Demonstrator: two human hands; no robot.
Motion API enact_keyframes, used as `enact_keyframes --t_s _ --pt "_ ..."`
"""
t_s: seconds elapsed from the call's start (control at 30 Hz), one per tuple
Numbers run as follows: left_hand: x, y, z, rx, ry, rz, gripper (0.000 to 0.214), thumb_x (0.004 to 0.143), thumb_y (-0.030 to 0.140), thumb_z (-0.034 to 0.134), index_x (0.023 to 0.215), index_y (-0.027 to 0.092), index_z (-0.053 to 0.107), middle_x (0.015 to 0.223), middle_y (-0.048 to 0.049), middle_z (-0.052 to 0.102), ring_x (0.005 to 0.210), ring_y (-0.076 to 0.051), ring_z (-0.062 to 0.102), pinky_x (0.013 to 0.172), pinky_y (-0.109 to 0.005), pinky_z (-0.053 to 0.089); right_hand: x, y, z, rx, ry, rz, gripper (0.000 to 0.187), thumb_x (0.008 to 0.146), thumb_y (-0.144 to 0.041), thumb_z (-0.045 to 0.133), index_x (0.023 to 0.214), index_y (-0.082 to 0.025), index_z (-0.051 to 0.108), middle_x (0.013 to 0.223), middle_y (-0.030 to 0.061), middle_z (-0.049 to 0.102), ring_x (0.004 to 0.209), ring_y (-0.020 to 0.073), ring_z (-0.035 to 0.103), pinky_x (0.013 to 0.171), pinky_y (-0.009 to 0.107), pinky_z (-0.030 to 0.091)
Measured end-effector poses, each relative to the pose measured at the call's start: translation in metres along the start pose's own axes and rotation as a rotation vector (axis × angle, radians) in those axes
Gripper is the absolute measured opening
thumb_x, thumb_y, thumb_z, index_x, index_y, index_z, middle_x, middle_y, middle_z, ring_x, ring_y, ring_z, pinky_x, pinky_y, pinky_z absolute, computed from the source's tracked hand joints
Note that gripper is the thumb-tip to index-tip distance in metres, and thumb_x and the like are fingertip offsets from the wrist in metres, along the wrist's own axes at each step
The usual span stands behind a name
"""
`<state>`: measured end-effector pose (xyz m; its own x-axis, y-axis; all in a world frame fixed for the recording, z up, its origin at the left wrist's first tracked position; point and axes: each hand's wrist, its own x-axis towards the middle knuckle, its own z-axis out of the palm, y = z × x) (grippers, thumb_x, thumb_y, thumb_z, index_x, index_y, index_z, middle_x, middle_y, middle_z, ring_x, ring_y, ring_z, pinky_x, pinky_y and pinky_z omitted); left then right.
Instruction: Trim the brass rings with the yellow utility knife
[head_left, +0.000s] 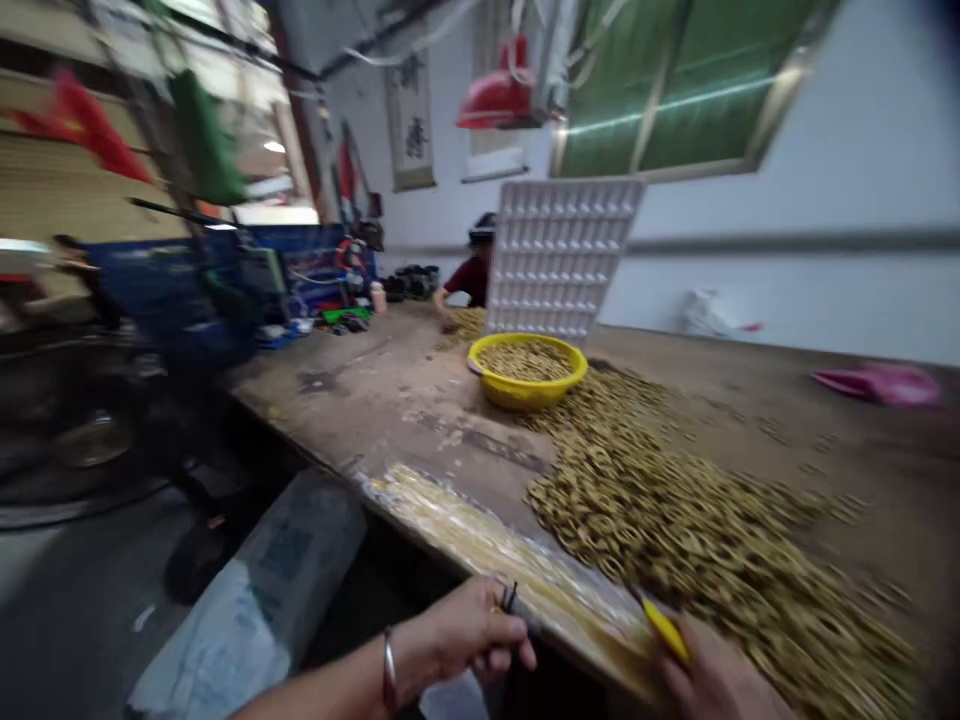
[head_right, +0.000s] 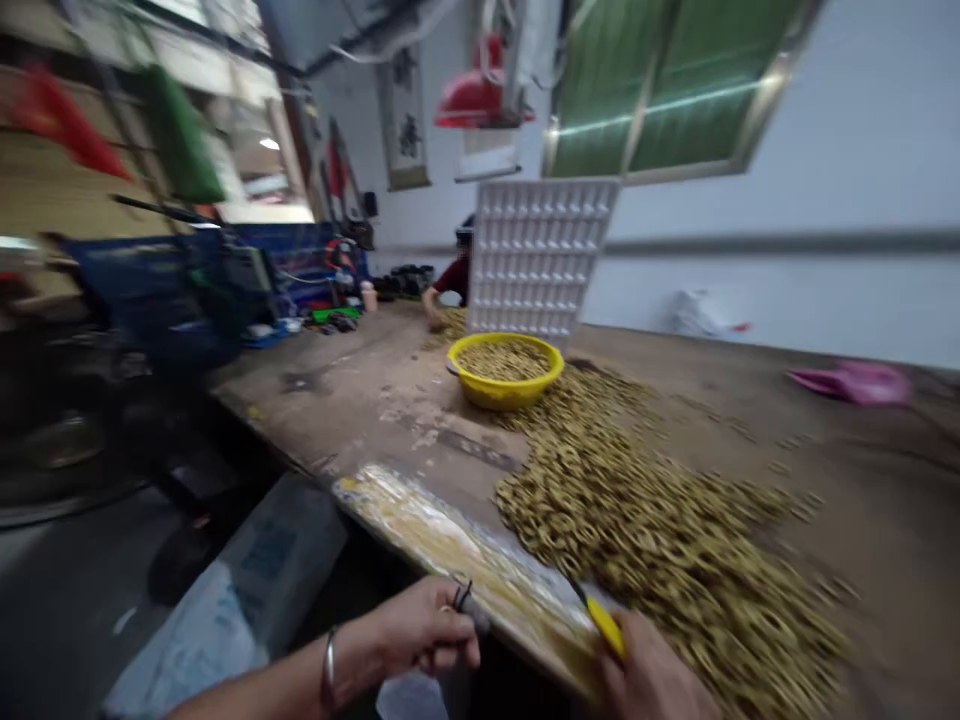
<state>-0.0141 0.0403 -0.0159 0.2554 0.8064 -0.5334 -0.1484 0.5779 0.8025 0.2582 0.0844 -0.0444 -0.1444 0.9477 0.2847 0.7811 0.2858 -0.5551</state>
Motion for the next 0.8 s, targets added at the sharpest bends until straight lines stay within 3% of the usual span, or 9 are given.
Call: enact_keyframes --t_s 0.1,0.17,0.27,0.33,0.43,0.57,0.8 --pt "0.000 -0.034 0.047 0.013 -0.127 0.007 0.026 0.071 0.032 0.071 0.086 0.012 0.062 0.068 -0.0027 0.068 0.037 -0.003 0.037 0.034 -0.016 0.018 0.000 -0.012 -0.035 0.121 0.033 0.124 0.027 0.080 -0.042 0.053 0.062 -0.022 0.051 0.059 0.0020 0.055 0.056 0.0165 0.050 0.053 0.028 0.038" --pt "0.006 -0.032 0.066 0.003 -0.149 0.070 0.034 0.073 0.042 0.072 0.084 0.012 0.060 0.069 -0.0028 0.066 0.038 -0.003 0.036 0.035 -0.016 0.018 0.001 -0.021 -0.052 0.321 0.028 0.255 0.039 0.083 -0.050 0.053 0.058 -0.022 0.042 0.053 -0.0029 0.042 0.050 0.0116 0.038 0.049 0.025 0.031" --pt "0.021 -0.016 0.083 -0.031 -0.126 0.146 0.040 0.074 0.050 0.072 0.077 0.013 0.058 0.063 0.0013 0.060 0.037 -0.002 0.031 0.036 -0.017 0.016 -0.006 -0.035 -0.065 0.697 -0.107 0.443 0.037 0.083 -0.052 0.059 0.068 -0.020 0.048 0.054 -0.0062 0.038 0.047 0.0079 0.032 0.045 0.022 0.027" --pt "0.025 -0.005 0.089 -0.057 -0.126 0.184 0.039 0.075 0.049 0.073 0.084 0.014 0.059 0.066 0.0013 0.062 0.037 -0.002 0.033 0.036 -0.016 0.016 -0.016 -0.045 -0.070 0.882 -0.167 0.487 0.035 0.081 -0.051 0.063 0.074 -0.018 0.052 0.056 -0.0066 0.039 0.047 0.0065 0.032 0.044 0.020 0.025" --pt "0.021 0.008 0.091 -0.046 -0.233 0.175 0.036 0.077 0.045 0.073 0.085 0.013 0.060 0.069 -0.0014 0.066 0.039 -0.002 0.036 0.038 -0.016 0.019 -0.032 -0.055 -0.074 1.039 -0.194 0.509 0.034 0.079 -0.048 0.069 0.078 -0.017 0.055 0.057 -0.0073 0.040 0.046 0.0050 0.032 0.043 0.019 0.025" --pt "0.012 0.011 0.095 -0.089 -0.375 0.058 0.031 0.078 0.039 0.075 0.085 0.012 0.061 0.071 -0.0032 0.068 0.038 -0.001 0.037 0.037 -0.015 0.018 -0.043 -0.058 -0.069 1.128 -0.162 0.527 0.030 0.079 -0.044 0.070 0.084 -0.017 0.059 0.056 -0.0072 0.043 0.044 0.0047 0.034 0.041 0.018 0.027" --pt "0.002 0.005 0.104 -0.275 -0.463 -0.057 0.022 0.080 0.030 0.075 0.088 0.012 0.066 0.076 -0.0038 0.070 0.038 0.000 0.038 0.035 -0.014 0.020 -0.058 -0.055 -0.053 1.185 -0.059 0.575 0.029 0.079 -0.044 0.071 0.086 -0.017 0.063 0.051 -0.0079 0.042 0.042 0.0051 0.034 0.040 0.018 0.029"
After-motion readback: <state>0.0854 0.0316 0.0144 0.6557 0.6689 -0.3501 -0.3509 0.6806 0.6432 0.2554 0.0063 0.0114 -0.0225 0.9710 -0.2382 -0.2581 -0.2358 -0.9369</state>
